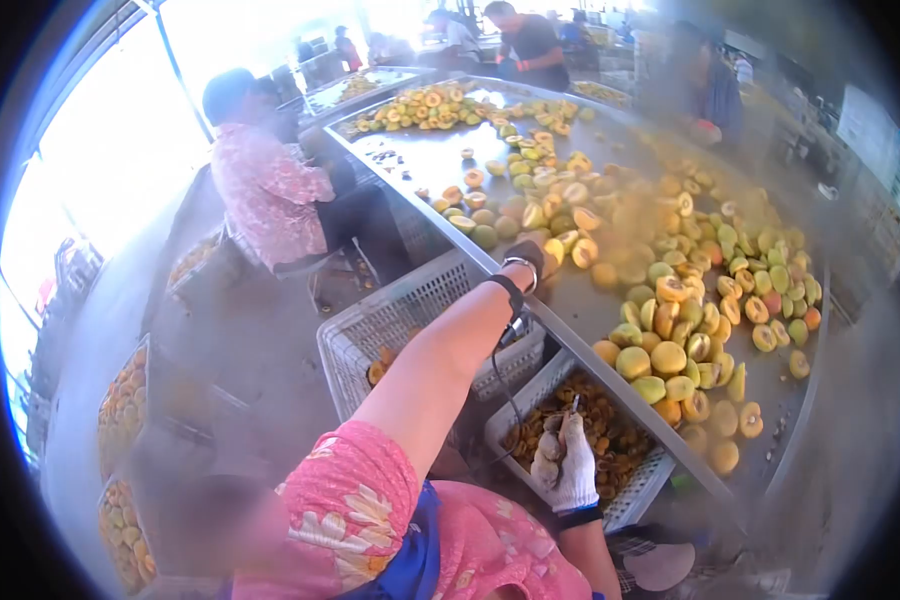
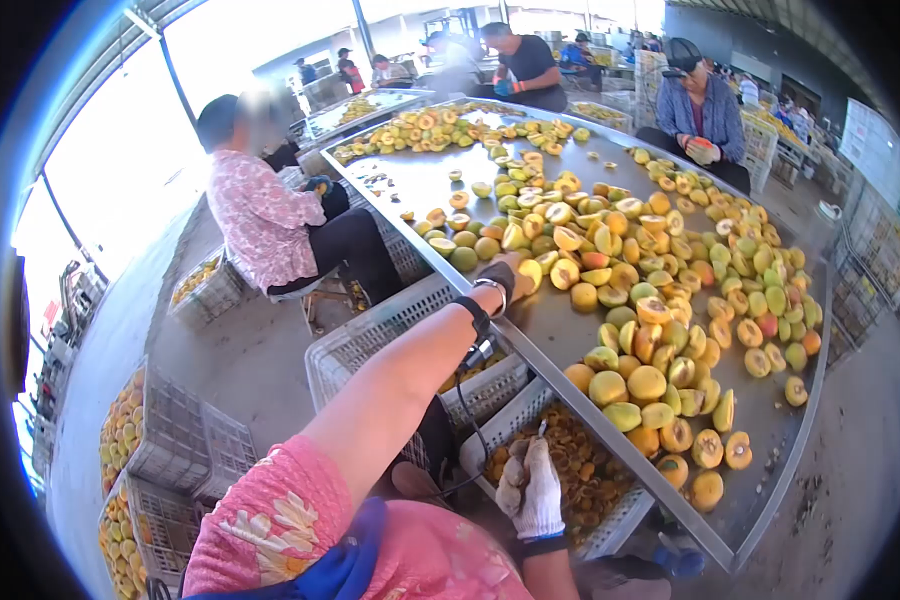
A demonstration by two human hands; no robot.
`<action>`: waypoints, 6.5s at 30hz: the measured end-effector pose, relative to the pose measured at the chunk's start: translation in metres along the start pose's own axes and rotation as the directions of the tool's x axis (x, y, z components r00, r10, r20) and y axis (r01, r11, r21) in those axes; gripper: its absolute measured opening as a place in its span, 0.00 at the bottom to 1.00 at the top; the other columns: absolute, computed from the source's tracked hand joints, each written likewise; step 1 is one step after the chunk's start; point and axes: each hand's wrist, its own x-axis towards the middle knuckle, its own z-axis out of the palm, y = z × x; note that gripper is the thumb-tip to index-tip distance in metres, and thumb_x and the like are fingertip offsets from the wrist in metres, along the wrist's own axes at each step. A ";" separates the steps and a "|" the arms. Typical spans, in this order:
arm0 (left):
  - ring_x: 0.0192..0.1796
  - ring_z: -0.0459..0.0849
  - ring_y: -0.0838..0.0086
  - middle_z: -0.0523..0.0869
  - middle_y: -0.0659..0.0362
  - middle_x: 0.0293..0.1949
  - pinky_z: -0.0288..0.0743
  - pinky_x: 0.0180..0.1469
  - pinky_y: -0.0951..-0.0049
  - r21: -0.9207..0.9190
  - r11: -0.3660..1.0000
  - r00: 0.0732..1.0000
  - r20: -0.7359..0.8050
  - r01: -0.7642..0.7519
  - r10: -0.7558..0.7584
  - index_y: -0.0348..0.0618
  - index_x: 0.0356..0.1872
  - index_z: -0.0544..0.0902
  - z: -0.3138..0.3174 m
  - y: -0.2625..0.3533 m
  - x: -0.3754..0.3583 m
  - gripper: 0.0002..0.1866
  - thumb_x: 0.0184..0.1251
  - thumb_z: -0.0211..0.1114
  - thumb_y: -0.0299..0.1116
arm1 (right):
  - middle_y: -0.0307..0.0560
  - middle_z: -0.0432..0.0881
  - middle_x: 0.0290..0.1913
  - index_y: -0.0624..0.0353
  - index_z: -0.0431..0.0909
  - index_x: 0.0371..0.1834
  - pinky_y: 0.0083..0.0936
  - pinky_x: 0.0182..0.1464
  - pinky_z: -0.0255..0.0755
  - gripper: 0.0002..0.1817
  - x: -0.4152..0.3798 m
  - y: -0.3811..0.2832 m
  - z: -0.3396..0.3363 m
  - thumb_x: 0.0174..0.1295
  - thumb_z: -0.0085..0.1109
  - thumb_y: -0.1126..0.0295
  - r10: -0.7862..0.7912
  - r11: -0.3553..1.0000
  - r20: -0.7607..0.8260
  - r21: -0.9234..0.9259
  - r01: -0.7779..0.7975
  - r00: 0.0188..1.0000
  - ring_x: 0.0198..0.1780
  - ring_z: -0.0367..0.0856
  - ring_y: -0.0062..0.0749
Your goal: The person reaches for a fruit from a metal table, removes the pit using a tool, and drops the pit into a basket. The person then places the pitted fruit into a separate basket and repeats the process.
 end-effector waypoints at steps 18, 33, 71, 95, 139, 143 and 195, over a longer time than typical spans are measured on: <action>0.50 0.86 0.59 0.85 0.49 0.49 0.84 0.50 0.61 -0.855 -0.367 0.912 0.251 0.365 0.324 0.39 0.65 0.73 0.027 0.056 -0.235 0.28 0.79 0.51 0.52 | 0.57 0.82 0.37 0.67 0.77 0.48 0.33 0.46 0.73 0.18 -0.014 -0.007 0.012 0.75 0.52 0.58 -0.700 0.221 0.147 -0.886 0.408 0.699 0.38 0.79 0.40; 0.40 0.86 0.67 0.86 0.53 0.41 0.84 0.43 0.68 -0.999 -0.043 0.997 0.017 0.020 0.077 0.38 0.56 0.80 0.055 0.084 -0.264 0.27 0.79 0.52 0.54 | 0.56 0.84 0.52 0.68 0.75 0.61 0.31 0.57 0.71 0.23 -0.018 -0.008 0.009 0.77 0.48 0.57 -0.598 0.287 0.112 -0.895 0.342 0.794 0.53 0.80 0.37; 0.42 0.89 0.65 0.88 0.52 0.40 0.84 0.46 0.65 -0.994 -0.104 1.000 -0.013 -0.012 0.008 0.34 0.47 0.83 -0.002 0.019 -0.209 0.23 0.79 0.53 0.48 | 0.32 0.64 0.19 0.57 0.72 0.49 0.21 0.13 0.57 0.24 -0.034 -0.007 -0.019 0.76 0.45 0.44 -0.090 0.909 0.594 0.377 -0.178 0.800 0.12 0.60 0.16; 0.50 0.84 0.71 0.82 0.55 0.45 0.83 0.51 0.66 -0.715 0.687 0.943 0.128 -0.127 0.309 0.38 0.57 0.75 0.015 0.099 -0.135 0.21 0.64 0.66 0.32 | 0.33 0.69 0.19 0.48 0.75 0.44 0.20 0.11 0.55 0.21 -0.034 -0.024 -0.001 0.74 0.48 0.42 -0.170 0.976 0.151 0.162 0.145 0.974 0.10 0.61 0.22; 0.38 0.88 0.67 0.86 0.54 0.36 0.86 0.43 0.67 -0.999 0.048 0.995 0.018 0.014 0.096 0.37 0.38 0.82 0.042 0.100 -0.260 0.25 0.78 0.55 0.54 | 0.42 0.81 0.48 0.66 0.75 0.60 0.25 0.55 0.71 0.21 -0.027 -0.005 0.003 0.79 0.48 0.58 -0.491 0.588 0.030 -0.726 0.356 0.871 0.50 0.75 0.23; 0.39 0.88 0.65 0.86 0.53 0.37 0.87 0.47 0.65 -0.958 -0.159 0.971 0.233 0.240 0.062 0.36 0.38 0.81 0.025 0.102 -0.262 0.25 0.79 0.54 0.52 | 0.45 0.82 0.51 0.67 0.74 0.62 0.25 0.60 0.70 0.22 -0.026 -0.005 0.005 0.78 0.49 0.58 -0.537 0.551 0.081 -0.720 0.422 0.840 0.54 0.76 0.24; 0.31 0.83 0.64 0.82 0.56 0.26 0.78 0.35 0.68 -0.898 -0.128 0.795 0.298 0.422 0.528 0.40 0.21 0.79 0.010 0.083 -0.263 0.35 0.79 0.48 0.61 | 0.30 0.64 0.17 0.47 0.73 0.41 0.18 0.10 0.51 0.21 -0.036 0.002 -0.004 0.75 0.47 0.41 0.162 0.969 0.429 0.099 -0.224 0.889 0.08 0.56 0.20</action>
